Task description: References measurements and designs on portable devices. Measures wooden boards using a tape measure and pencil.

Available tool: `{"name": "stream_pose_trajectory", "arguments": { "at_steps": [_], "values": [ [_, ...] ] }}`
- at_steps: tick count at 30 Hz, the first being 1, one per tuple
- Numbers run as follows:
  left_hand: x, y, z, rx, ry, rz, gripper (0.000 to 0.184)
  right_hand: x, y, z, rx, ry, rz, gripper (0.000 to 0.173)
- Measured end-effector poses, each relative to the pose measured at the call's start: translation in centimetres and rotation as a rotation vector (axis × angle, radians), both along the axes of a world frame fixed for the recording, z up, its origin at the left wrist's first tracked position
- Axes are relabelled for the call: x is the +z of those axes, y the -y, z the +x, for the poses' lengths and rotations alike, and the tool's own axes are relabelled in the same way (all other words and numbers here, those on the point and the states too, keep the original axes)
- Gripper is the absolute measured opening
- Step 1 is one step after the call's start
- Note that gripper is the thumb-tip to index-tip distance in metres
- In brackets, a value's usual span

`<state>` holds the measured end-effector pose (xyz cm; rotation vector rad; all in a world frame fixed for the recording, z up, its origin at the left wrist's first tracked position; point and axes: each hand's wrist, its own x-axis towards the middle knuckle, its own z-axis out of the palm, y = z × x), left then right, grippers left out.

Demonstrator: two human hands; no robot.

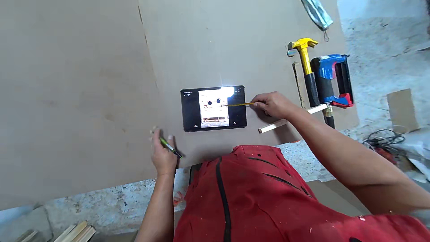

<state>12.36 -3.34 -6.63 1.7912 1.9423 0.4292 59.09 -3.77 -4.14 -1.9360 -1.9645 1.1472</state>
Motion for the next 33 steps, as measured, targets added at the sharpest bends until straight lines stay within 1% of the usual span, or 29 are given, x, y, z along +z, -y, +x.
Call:
{"name": "stream_pose_trajectory", "arguments": {
  "at_steps": [1, 3, 5, 12, 23, 26, 33],
  "values": [
    [-1.2, 1.0, -1.0, 0.012, -0.049, 0.016, 0.057, -0.4, -0.2, 0.1, 0.015, -0.007, -0.009, 0.022],
    [-2.9, 2.4, -2.5, -0.036, -0.148, 0.078, 0.059, -1.0, -0.5, 0.4, 0.037, -0.022, 0.004, 0.023],
    [-3.4, 2.7, -2.6, -0.066, -0.204, 0.111, 0.059, -1.3, -0.6, 0.6, 0.052, -0.030, 0.045, 0.025],
    [-3.7, 2.9, -2.9, -0.062, -0.220, 0.085, 0.058, -2.8, 0.0, 0.6, 0.071, -0.014, 0.144, 0.029],
    [-3.8, 2.9, -3.0, -0.054, -0.219, 0.095, 0.058, -1.9, -1.1, 1.0, 0.169, -0.016, 0.051, 0.029],
    [-3.8, 2.8, -3.0, -0.055, -0.214, 0.093, 0.058, -1.8, -1.3, 1.0, 0.168, -0.012, 0.028, 0.029],
    [-3.8, 2.7, -3.3, -0.068, -0.218, 0.069, 0.059, -1.9, -1.2, 0.9, 0.174, -0.022, 0.047, 0.029]
  ]
}}
